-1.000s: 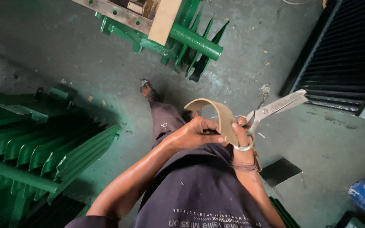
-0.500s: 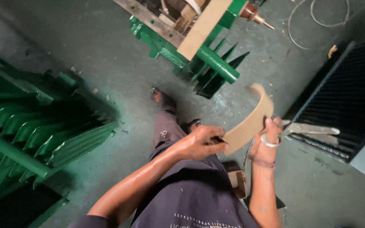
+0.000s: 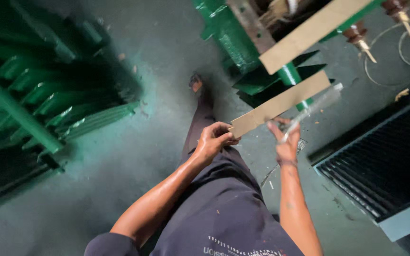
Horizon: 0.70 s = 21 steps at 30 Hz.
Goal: The person uses shears to cut a strip of cardboard into smaller pieces. They repeatedly trim the edges and cut off sections, holding the cardboard with one hand and operating the shears with the other.
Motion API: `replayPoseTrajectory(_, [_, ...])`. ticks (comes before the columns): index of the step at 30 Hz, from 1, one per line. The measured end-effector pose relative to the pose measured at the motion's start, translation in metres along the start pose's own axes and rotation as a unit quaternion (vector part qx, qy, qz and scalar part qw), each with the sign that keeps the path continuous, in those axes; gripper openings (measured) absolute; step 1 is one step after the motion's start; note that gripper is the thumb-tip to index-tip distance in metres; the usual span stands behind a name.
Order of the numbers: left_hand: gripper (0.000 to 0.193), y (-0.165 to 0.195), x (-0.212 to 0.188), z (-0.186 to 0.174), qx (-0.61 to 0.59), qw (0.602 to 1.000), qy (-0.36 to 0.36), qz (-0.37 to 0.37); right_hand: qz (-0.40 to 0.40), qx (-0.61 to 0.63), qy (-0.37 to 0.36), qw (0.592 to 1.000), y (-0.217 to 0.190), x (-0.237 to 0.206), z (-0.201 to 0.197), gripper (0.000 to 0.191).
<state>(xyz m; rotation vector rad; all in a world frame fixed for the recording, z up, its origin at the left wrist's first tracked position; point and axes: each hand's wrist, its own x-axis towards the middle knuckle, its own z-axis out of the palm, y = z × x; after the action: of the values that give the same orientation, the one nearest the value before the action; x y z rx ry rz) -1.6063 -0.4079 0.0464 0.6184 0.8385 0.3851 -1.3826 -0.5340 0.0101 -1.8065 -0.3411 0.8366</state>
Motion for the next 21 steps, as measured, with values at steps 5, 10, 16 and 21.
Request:
replayPoseTrajectory(5, [0.026, -0.002, 0.004, -0.007, -0.065, 0.997, 0.025, -0.025, 0.137, -0.08, -0.197, 0.968, -0.002, -0.086, -0.073, 0.075])
replayPoseTrajectory(10, [0.026, -0.007, 0.009, -0.011, -0.117, 0.992, 0.034, -0.018, 0.212, -0.1, -0.423, 0.875, -0.003, -0.105, -0.084, 0.085])
replayPoseTrajectory(16, [0.023, -0.018, 0.014, -0.016, -0.117, 0.991, 0.057, -0.028, 0.177, -0.203, -0.539, 0.798, -0.026, -0.045, -0.018, 0.091])
replayPoseTrajectory(21, [0.022, -0.02, 0.015, -0.013, -0.136, 0.989, 0.057, -0.003, 0.144, -0.314, -0.573, 0.743, -0.062, -0.035, 0.01, 0.088])
